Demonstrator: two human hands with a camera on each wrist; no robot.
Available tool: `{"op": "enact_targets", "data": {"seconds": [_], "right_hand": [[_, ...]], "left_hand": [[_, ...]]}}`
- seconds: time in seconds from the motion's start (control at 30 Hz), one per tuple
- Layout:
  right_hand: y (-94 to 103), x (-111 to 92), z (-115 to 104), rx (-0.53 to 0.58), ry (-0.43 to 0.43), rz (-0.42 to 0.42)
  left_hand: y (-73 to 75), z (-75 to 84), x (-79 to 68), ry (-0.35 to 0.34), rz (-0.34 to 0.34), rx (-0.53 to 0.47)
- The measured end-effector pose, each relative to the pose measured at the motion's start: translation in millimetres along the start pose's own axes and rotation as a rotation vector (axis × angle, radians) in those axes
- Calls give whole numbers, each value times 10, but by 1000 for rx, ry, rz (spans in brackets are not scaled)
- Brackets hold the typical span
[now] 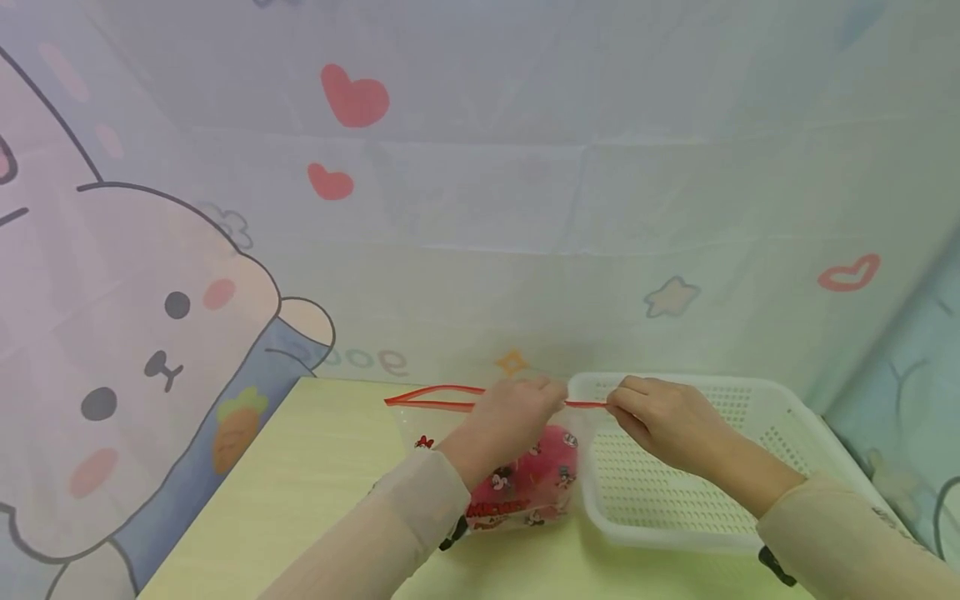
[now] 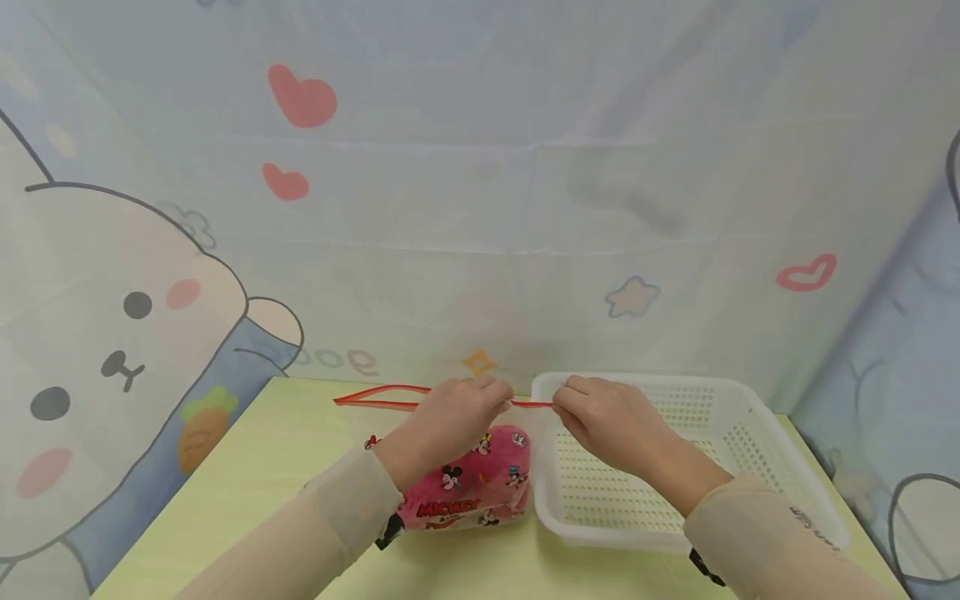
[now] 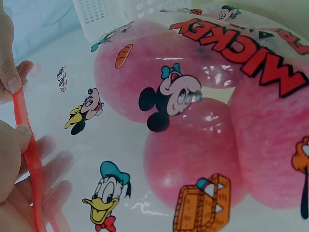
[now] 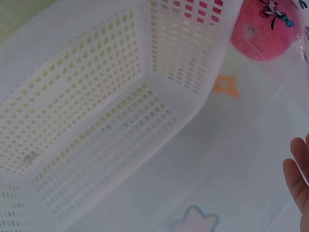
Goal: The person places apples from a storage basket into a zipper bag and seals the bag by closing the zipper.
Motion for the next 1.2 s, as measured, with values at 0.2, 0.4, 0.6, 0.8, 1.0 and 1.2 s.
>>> {"op": "enact_targets", "data": {"seconds": [0.2, 0.4, 0.6, 0.8, 1.0, 1.2], "right_hand": [[6, 1, -4, 2, 1, 1], [26, 7, -11, -3, 2, -2], [42, 10, -18, -5, -1, -10], [45, 4, -28, -4, 1, -5], [42, 3, -27, -2, 6, 6], [38, 1, -29, 0, 7, 6]], "left_hand": [[-20, -5, -4, 11, -36, 14], [-10, -15, -26, 23, -51, 7], [10, -20, -64, 10, -17, 6], [14, -26, -90, 1, 6, -1], [3, -47, -101, 10, -7, -10], [-6, -59, -112, 20, -15, -20]]}}
Point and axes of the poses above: each hand's wrist, its own x-axis towards the middle knuckle, its own y-axis out of the back of the hand, z = x × y, the point moved 7 cm from there along x, towards the middle knuckle, and after that the axes turned 10 degrees about -z, right-handed, at the moved point
